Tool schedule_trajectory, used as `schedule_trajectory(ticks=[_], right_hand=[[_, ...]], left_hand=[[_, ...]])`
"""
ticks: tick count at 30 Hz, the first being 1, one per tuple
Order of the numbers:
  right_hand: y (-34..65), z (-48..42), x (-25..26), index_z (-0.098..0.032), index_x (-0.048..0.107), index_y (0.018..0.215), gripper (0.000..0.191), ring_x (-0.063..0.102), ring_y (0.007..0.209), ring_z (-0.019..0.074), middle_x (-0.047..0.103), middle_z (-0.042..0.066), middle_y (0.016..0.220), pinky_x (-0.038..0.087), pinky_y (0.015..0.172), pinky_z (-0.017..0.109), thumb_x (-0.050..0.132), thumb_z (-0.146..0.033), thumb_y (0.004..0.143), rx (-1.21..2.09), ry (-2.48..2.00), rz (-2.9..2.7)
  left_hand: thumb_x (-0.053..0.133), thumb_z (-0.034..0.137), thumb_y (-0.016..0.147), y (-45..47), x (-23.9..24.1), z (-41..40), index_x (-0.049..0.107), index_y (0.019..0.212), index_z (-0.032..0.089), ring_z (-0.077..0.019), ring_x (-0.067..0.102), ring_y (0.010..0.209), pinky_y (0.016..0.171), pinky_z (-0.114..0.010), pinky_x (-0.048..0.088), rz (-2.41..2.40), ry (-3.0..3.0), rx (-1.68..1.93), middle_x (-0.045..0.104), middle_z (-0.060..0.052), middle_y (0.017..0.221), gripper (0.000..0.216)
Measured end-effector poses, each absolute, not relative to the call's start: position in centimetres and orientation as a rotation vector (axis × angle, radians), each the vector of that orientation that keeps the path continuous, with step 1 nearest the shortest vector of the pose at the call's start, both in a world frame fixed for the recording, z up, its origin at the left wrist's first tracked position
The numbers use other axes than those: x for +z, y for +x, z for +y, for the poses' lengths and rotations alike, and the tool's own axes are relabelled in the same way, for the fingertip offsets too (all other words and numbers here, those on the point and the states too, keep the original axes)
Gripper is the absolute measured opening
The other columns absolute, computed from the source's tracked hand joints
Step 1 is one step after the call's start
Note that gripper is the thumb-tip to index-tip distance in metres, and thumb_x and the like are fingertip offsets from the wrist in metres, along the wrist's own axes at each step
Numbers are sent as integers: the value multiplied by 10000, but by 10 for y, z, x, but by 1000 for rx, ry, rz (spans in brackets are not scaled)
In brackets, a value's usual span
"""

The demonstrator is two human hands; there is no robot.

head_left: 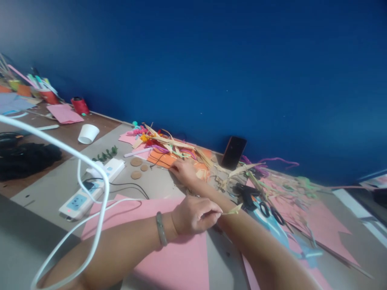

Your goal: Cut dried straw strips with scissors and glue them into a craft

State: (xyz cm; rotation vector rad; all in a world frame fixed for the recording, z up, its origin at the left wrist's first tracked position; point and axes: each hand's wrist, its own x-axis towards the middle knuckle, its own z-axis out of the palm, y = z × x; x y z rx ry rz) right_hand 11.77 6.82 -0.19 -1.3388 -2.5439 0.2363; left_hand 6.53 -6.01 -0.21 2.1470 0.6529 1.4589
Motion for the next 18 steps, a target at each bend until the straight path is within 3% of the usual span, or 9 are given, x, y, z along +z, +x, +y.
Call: schedule_trajectory(ticks=[4, 18], right_hand=[[113, 68, 1, -164, 687, 935, 170, 585, 794, 167, 679, 71, 959, 374, 655, 258, 564, -277, 902, 269, -1366, -2578], [126, 50, 2, -159, 675, 757, 131, 518, 664, 125, 664, 28, 756, 328, 613, 236, 567, -159, 831, 428, -1246, -2573]], left_hand=[[489, 241, 911, 65, 0, -60, 652, 887, 156, -127, 659, 665, 651, -221, 503, 649, 2123, 1463, 727, -36, 769, 186], [483, 252, 914, 66, -4, -58, 646, 890, 141, -120, 652, 637, 623, -215, 492, 642, 2130, 1465, 718, -30, 745, 199]])
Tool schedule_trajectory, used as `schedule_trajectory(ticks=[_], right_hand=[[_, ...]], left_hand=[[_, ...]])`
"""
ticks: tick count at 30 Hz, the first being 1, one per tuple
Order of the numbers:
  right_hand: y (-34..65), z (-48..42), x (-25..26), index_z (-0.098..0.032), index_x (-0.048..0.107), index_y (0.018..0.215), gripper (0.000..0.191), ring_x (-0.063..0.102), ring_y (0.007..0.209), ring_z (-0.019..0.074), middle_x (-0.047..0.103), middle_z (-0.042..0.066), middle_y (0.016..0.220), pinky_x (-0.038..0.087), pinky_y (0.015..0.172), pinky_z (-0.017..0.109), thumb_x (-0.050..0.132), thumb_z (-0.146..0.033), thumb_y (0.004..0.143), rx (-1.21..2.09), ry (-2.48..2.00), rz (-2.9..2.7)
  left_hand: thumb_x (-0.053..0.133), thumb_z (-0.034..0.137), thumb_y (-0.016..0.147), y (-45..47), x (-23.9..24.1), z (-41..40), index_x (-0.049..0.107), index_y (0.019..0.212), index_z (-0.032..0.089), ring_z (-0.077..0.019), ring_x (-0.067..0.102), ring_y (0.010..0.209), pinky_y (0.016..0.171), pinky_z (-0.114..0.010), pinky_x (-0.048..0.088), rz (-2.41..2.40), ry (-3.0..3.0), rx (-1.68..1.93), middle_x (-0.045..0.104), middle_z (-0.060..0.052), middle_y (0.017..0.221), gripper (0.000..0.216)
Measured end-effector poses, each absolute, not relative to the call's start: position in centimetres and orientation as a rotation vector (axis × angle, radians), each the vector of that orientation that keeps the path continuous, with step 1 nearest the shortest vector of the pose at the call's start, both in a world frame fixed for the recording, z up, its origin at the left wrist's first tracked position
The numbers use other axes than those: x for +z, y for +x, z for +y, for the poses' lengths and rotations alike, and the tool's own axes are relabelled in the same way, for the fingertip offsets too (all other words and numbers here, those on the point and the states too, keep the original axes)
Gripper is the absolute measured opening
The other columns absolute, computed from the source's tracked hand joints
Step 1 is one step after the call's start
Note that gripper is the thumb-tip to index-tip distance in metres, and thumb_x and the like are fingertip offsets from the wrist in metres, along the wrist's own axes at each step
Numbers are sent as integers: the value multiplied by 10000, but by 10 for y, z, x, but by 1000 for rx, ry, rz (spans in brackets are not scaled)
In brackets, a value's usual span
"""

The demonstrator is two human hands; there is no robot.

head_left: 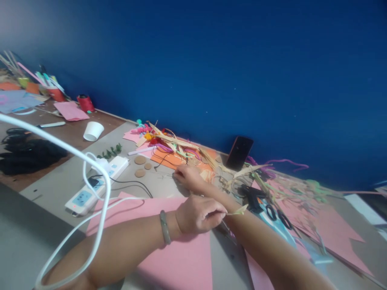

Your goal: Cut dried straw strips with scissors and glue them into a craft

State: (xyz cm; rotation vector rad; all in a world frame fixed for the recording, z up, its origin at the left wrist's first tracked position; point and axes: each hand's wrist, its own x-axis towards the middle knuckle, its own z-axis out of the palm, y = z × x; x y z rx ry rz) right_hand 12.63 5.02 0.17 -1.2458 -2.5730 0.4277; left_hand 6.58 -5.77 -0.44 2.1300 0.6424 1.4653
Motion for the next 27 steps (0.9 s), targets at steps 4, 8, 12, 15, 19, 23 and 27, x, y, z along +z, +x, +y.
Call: schedule_trajectory(ticks=[4, 8, 12, 15, 19, 23, 27], right_hand=[[132, 59, -4, -152, 667, 751, 140, 511, 640, 131, 660, 36, 724, 328, 583, 236, 578, -225, 832, 509, -1306, -2434], [134, 66, -9, -147, 640, 703, 161, 500, 608, 120, 637, 18, 667, 333, 558, 224, 573, -225, 827, 561, -1297, -2406], [134, 68, -5, -139, 643, 713, 187, 498, 577, 108, 619, 7, 642, 336, 528, 210, 544, -223, 847, 617, -1269, -2375], [136, 71, 4, -130, 666, 716, 195, 526, 595, 112, 637, 15, 652, 367, 563, 215, 547, -203, 852, 638, -1243, -2358], [140, 72, 11, -127, 707, 744, 97, 568, 653, 125, 678, 37, 704, 398, 623, 223, 626, -144, 795, 635, -1179, -2358], [140, 65, 8, -154, 734, 761, 95, 587, 719, 140, 709, 40, 763, 411, 673, 232, 649, -114, 772, 574, -1035, -2528], [133, 58, 7, -179, 751, 841, 150, 602, 763, 153, 730, 53, 843, 406, 710, 245, 603, -160, 822, 322, -1179, -2709]], left_hand=[[454, 267, 925, 65, -3, -57, 639, 891, 143, -126, 648, 637, 642, -228, 506, 665, 2149, 1411, 709, -36, 729, 225], [459, 266, 924, 66, -4, -56, 644, 886, 145, -129, 651, 651, 663, -233, 510, 663, 2147, 1417, 713, -39, 738, 224], [474, 248, 920, 65, -5, -55, 653, 900, 140, -127, 655, 663, 668, -226, 506, 643, 2151, 1436, 721, -39, 761, 210], [490, 238, 916, 65, -4, -56, 662, 902, 138, -126, 656, 664, 666, -220, 500, 630, 2154, 1458, 724, -40, 766, 199], [504, 239, 912, 65, -4, -57, 668, 873, 134, -124, 650, 645, 638, -213, 488, 616, 2161, 1482, 719, -43, 748, 198], [480, 263, 923, 66, -7, -57, 670, 895, 148, -132, 650, 651, 661, -230, 498, 640, 2185, 1430, 717, -40, 742, 224], [462, 277, 930, 66, -9, -56, 667, 894, 154, -134, 653, 661, 682, -235, 503, 656, 2210, 1415, 712, -37, 733, 241]])
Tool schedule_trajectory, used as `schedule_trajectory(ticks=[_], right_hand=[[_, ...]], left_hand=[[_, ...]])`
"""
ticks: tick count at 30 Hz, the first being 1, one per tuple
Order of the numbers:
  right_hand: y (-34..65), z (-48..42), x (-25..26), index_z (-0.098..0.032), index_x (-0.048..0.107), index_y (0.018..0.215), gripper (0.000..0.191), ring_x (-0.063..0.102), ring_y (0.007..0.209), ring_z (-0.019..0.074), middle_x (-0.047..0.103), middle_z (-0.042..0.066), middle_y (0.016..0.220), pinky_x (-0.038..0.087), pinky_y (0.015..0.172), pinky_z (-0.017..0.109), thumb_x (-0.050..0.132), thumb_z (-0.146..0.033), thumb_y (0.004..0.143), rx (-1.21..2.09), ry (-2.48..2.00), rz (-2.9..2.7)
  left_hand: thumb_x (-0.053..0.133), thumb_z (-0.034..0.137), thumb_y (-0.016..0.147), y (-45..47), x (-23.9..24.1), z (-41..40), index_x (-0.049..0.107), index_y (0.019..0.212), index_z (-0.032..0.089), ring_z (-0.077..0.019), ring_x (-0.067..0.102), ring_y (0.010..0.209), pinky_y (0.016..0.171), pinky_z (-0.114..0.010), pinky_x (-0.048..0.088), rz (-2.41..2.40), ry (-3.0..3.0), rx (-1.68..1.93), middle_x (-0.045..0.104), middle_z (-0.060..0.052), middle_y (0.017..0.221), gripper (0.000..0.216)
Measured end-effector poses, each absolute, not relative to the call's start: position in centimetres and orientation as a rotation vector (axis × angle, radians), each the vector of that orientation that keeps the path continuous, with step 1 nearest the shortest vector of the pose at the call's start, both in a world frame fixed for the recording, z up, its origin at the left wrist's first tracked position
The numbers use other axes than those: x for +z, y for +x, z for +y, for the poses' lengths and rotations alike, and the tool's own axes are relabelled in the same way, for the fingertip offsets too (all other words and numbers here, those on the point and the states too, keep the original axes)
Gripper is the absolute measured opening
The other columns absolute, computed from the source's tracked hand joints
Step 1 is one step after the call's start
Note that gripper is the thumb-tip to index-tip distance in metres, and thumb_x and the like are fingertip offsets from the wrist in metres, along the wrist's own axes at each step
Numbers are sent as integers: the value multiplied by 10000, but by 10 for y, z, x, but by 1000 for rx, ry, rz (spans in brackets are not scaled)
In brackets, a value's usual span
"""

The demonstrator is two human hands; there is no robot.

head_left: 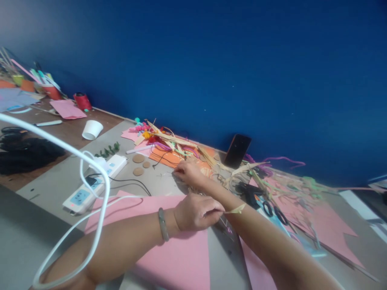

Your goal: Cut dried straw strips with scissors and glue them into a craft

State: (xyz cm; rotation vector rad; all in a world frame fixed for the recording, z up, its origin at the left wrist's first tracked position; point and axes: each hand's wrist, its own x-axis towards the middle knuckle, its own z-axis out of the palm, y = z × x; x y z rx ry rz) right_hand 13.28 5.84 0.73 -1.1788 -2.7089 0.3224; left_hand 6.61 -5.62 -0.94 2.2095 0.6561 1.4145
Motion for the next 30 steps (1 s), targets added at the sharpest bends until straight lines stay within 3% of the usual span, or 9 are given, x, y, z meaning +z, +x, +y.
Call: schedule_trajectory(ticks=[10, 19, 26, 30], right_hand=[[117, 61, 17, -121, 703, 721, 257, 617, 694, 213, 716, 153, 812, 385, 705, 314, 500, -154, 875, -20, -1253, -2987], [115, 51, 32, -127, 711, 800, 189, 646, 785, 241, 721, 135, 858, 401, 736, 326, 530, -74, 814, -170, -1147, -3130], [115, 39, 36, -72, 684, 912, 261, 637, 819, 263, 692, 178, 892, 428, 743, 354, 448, -3, 825, -322, -1029, -3199], [121, 45, 26, -101, 651, 869, 187, 629, 797, 238, 686, 149, 865, 426, 749, 338, 483, -34, 823, -104, -1121, -3045]], left_hand=[[478, 255, 923, 66, -7, -55, 663, 881, 160, -131, 658, 666, 700, -230, 505, 611, 2232, 1456, 715, -32, 736, 212], [483, 230, 921, 65, -2, -57, 651, 877, 154, -127, 657, 647, 669, -229, 504, 553, 2266, 1497, 710, -34, 719, 189], [523, 215, 899, 66, -6, -54, 654, 894, 158, -124, 658, 638, 651, -225, 500, 537, 2264, 1565, 713, -25, 719, 143], [510, 224, 905, 65, -4, -55, 643, 886, 159, -123, 655, 638, 651, -223, 498, 535, 2273, 1566, 704, -25, 708, 149]])
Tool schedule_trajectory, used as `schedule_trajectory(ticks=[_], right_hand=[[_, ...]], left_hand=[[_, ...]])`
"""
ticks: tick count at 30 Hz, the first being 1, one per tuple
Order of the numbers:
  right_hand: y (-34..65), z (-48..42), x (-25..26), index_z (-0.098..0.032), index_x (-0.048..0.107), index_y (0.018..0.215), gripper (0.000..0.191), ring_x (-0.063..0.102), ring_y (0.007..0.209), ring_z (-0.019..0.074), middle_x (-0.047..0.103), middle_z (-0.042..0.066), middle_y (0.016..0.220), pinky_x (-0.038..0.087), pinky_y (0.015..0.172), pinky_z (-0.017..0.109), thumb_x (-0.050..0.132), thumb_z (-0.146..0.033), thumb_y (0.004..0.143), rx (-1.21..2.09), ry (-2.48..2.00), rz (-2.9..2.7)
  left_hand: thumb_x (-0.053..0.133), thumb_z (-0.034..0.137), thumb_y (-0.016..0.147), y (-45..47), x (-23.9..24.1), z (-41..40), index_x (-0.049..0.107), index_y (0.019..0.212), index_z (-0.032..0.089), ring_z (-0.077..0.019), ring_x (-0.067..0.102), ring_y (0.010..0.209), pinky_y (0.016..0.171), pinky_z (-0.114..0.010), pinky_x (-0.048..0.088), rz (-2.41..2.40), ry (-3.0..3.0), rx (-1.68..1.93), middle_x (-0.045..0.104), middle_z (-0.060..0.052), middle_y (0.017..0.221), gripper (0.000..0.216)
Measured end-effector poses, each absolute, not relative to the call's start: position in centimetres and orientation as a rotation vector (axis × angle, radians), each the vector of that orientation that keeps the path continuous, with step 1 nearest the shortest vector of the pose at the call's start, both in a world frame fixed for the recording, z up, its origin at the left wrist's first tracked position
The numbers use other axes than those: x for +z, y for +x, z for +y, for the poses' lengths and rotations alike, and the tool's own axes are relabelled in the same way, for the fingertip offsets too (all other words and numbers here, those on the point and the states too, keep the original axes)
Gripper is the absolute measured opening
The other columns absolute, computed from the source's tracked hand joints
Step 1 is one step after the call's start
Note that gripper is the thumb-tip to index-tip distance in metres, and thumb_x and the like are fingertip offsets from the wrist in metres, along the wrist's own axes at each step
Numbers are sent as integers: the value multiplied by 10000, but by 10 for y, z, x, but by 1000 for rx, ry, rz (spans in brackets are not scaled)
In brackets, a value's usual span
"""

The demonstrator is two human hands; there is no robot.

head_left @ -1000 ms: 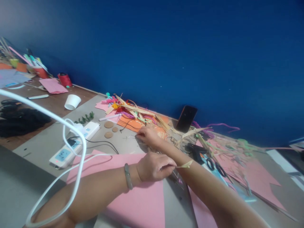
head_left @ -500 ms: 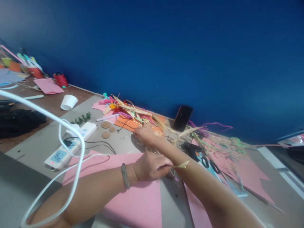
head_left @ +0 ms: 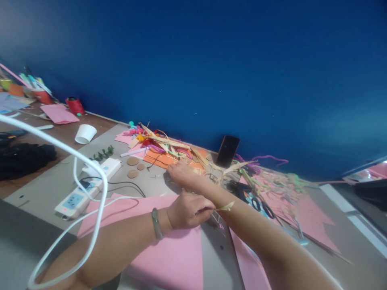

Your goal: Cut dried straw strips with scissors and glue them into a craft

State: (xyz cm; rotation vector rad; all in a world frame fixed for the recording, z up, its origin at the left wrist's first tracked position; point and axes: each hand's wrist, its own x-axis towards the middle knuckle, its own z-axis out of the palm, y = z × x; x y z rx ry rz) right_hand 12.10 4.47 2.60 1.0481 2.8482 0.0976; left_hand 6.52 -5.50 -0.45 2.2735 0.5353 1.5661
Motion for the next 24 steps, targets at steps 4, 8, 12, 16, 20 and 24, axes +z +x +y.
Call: schedule_trajectory(ticks=[4, 8, 12, 16, 20, 24], right_hand=[[138, 59, 27, -135, 608, 852, 147, 606, 748, 173, 689, 96, 847, 425, 658, 256, 468, -164, 888, -165, 1316, 2931], [173, 75, 45, -149, 580, 795, 98, 560, 596, 109, 645, 16, 688, 391, 542, 198, 506, -197, 837, -675, 1618, 2968], [213, 78, 56, -155, 554, 656, 110, 504, 514, 88, 578, -24, 571, 355, 494, 193, 589, -206, 747, -886, 1773, 2899], [239, 62, 49, -160, 559, 758, 130, 553, 506, 96, 676, 14, 680, 397, 479, 194, 565, -279, 809, -1358, 1613, 2701], [253, 52, 38, -169, 556, 790, 131, 583, 526, 101, 704, 24, 742, 419, 477, 187, 556, -285, 850, -1337, 1593, 2619], [267, 57, 37, -166, 560, 846, 71, 575, 499, 117, 630, -14, 585, 417, 485, 195, 542, -232, 862, -1151, 1829, 2622]], left_hand=[[475, 245, 922, 63, -1, -58, 638, 912, 158, -127, 647, 628, 635, -227, 492, 564, 2311, 1474, 703, -30, 718, 186], [452, 252, 931, 63, -1, -59, 622, 883, 165, -122, 634, 603, 597, -225, 474, 554, 2370, 1383, 692, -25, 695, 197], [455, 216, 926, 63, -1, -60, 618, 896, 166, -120, 639, 628, 621, -223, 477, 475, 2436, 1357, 705, -32, 726, 174], [468, 201, 917, 63, 1, -62, 601, 851, 172, -110, 595, 569, 578, -222, 444, 454, 2487, 1336, 667, -7, 669, 151], [468, 186, 911, 63, 0, -63, 593, 846, 180, -114, 581, 574, 576, -224, 428, 466, 2510, 1302, 644, 1, 647, 141], [451, 196, 920, 63, -4, -62, 604, 882, 186, -119, 600, 606, 599, -219, 439, 461, 2562, 1229, 636, -10, 651, 158]])
